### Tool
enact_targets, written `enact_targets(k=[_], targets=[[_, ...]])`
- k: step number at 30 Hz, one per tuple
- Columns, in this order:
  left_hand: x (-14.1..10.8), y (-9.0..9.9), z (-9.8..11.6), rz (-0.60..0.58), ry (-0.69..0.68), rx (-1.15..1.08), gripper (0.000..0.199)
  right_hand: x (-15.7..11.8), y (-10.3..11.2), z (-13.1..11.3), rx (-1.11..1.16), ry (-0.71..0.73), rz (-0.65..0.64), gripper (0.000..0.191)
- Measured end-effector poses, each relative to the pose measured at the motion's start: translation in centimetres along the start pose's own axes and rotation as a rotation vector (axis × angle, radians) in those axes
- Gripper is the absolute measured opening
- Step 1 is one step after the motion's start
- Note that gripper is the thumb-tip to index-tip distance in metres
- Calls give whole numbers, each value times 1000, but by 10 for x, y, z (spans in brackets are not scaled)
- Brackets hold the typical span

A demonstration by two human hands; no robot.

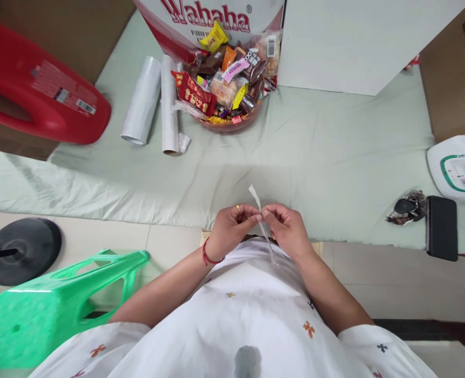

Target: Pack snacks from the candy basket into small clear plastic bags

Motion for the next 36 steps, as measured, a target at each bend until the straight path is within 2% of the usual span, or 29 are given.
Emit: enact_targets(k=[3,9,12,18,24,27,30,33,36], targets=[[1,-2,-1,-17,-6,37,25,0,0,-2,-65,55,-7,37],[5,0,-8,-26,47,-31,20,4,4,-2,-111,119,-2,32],[7,1,-10,-18,67,-74,25,4,3,-7,-159,172,-6,30],[9,2,-7,8,65,-139,33,-3,-5,-25,-321,369,-12,26],[11,8,-11,1,83,-84,32,1,2,-24,-312,358,29,26],[7,11,-3,23,-65,60,26,0,2,-25,-287,366,57,26],[-2,13,17,112,-358,324,18,-3,-4,-34,-263,398,73,28],[-15,7,34,170,-650,584,25,-4,-8,-40,-295,406,104,31],[-24,-1,39,182,-823,729,29,-4,-9,-43,-291,407,114,29]])
Point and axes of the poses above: each hand's wrist, its own x-axis towards the middle knuckle, its own y-axis out of the back of the hand, z = x × y, the point moved 9 cm from there along x, towards the middle knuckle, and after that the axes turned 15 degrees about z, right-handed, at the moved point
